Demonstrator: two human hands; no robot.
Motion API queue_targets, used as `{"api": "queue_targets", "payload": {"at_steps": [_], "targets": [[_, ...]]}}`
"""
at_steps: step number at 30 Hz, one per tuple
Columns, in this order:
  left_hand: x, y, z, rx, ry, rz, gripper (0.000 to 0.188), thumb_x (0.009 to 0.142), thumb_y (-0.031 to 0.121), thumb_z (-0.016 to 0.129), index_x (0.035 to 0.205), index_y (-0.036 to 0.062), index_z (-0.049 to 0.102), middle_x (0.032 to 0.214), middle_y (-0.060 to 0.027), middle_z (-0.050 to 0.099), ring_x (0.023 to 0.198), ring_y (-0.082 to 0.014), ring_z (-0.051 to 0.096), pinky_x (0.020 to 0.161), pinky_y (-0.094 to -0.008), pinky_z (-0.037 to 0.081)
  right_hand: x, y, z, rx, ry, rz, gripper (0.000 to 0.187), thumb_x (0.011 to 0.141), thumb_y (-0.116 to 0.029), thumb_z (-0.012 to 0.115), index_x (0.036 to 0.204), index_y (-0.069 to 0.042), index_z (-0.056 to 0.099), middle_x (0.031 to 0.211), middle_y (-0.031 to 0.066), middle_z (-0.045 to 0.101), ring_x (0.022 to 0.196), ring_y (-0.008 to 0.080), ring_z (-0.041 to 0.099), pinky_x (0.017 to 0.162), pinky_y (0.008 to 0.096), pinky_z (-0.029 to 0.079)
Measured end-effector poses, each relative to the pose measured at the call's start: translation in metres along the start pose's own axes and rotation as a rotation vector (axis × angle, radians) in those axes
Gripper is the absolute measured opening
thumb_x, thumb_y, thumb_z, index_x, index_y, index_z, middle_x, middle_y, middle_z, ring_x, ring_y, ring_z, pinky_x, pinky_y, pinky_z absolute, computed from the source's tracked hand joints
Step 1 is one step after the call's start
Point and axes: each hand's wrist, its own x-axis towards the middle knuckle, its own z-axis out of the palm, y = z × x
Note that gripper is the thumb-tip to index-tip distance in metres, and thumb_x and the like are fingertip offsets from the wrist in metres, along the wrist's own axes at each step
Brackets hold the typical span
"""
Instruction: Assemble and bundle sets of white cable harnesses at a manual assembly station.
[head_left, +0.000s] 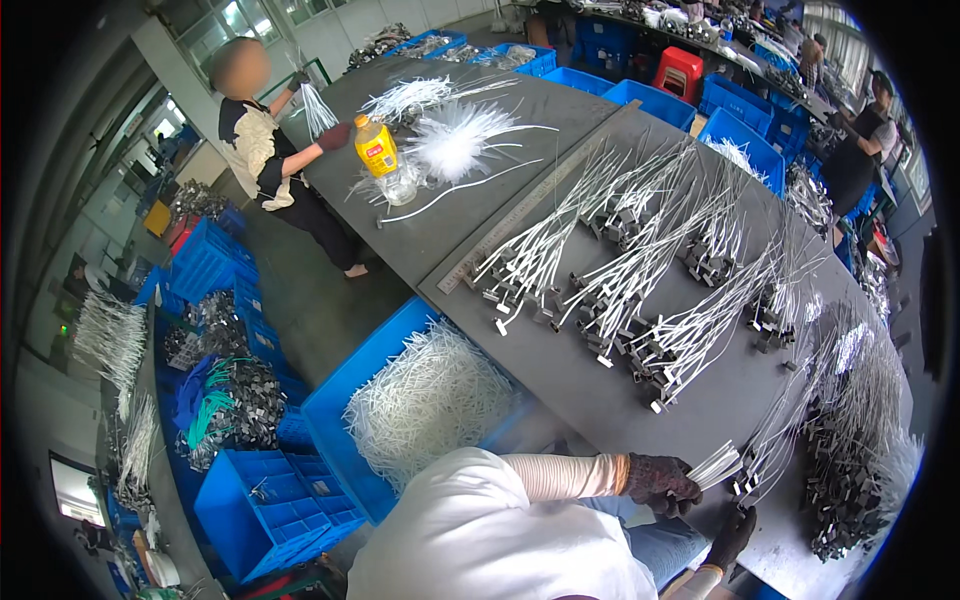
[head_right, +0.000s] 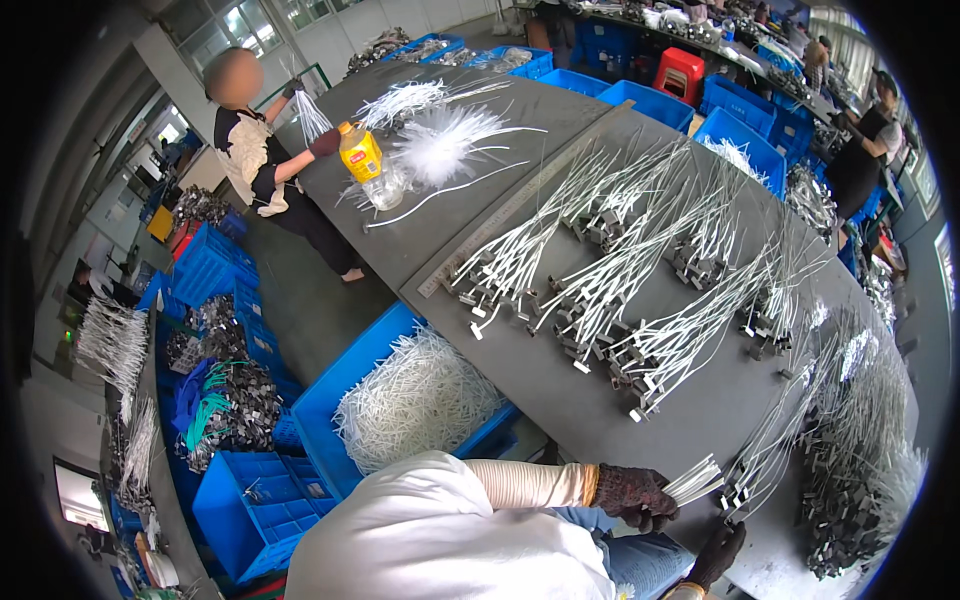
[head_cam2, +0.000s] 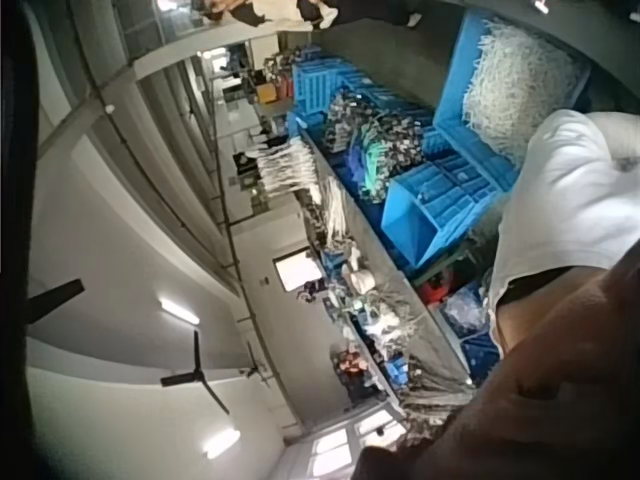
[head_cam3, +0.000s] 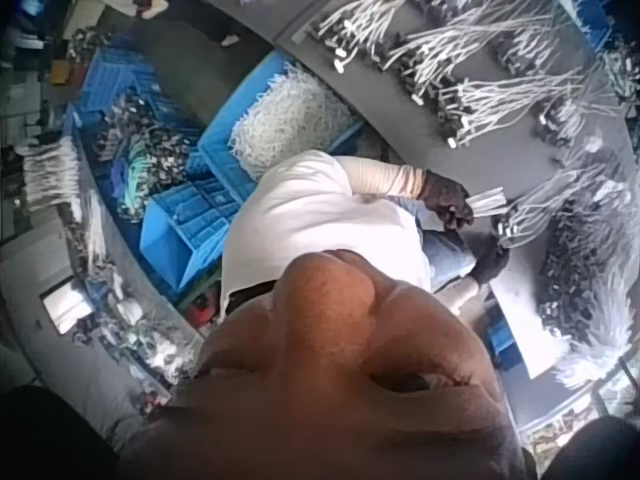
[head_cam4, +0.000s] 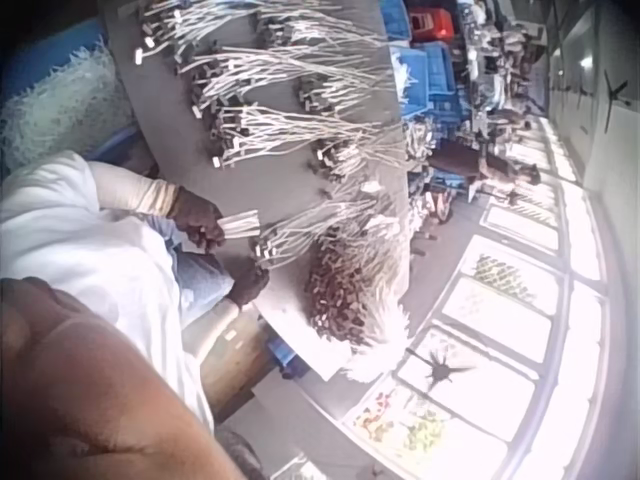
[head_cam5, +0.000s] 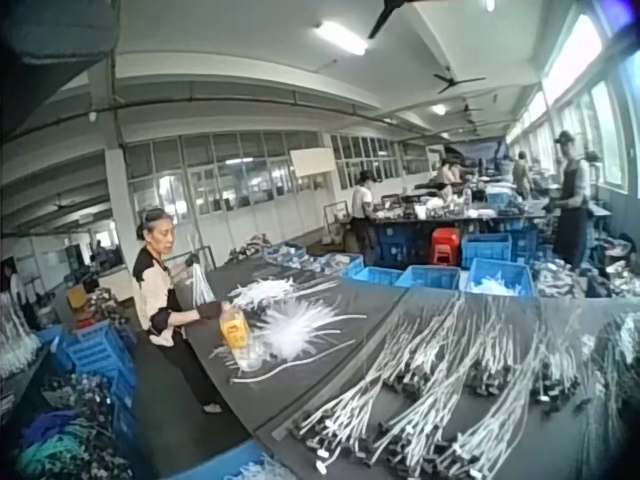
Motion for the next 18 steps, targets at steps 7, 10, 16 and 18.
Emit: {"api": "queue_targets", "payload": {"at_steps": [7, 10, 16, 18], "targets": [[0.001, -0.004, -0.002, -0.006, -0.060, -0.046, 0.016, 0.091, 0.019, 0.065, 0.097, 0.0036, 0.063, 0.083, -0.0077, 0.067, 0.060, -0.0117, 0.060, 0.048, -0.0226, 0.046, -0.015, -0.042, 0.003, 0.027, -0.079, 0.080, 0.052, 0.094, -0.026, 0.062, 0.138, 0.001, 0.050, 0.123, 0.0173, 0.062, 0.108, 0.0262, 0.061, 0.094, 0.0349, 0.047], [0.015, -0.003, -0.003, 0.721, -0.276, 0.505, 0.019, 0.090, 0.015, 0.065, 0.107, 0.0074, 0.066, 0.080, 0.0000, 0.067, 0.061, -0.0097, 0.062, 0.052, -0.0249, 0.048, -0.009, 0.048, 0.003, 0.301, 0.053, 0.166, 0.046, 0.094, -0.022, 0.060, 0.136, -0.004, 0.052, 0.119, 0.0205, 0.065, 0.113, 0.0292, 0.060, 0.097, 0.0395, 0.049], [0.004, 0.035, -0.005, 0.119, 0.137, -0.154, 0.019, 0.092, 0.018, 0.062, 0.104, 0.0039, 0.062, 0.084, -0.0065, 0.064, 0.066, -0.0101, 0.060, 0.059, -0.0218, 0.047, 0.005, -0.074, -0.025, -0.023, 0.070, 0.150, 0.055, 0.086, -0.028, 0.066, 0.134, -0.008, 0.051, 0.133, 0.0206, 0.055, 0.122, 0.0399, 0.053, 0.103, 0.0441, 0.043], [0.017, 0.029, 0.001, 0.172, 0.241, -0.169, 0.026, 0.093, 0.028, 0.064, 0.107, 0.0056, 0.062, 0.082, -0.0020, 0.062, 0.067, -0.0071, 0.058, 0.055, -0.0207, 0.045, 0.017, -0.053, -0.043, -0.087, 0.128, 0.158, 0.050, 0.089, -0.028, 0.063, 0.134, -0.008, 0.053, 0.135, 0.0201, 0.055, 0.126, 0.0394, 0.051, 0.105, 0.0432, 0.041]]}}
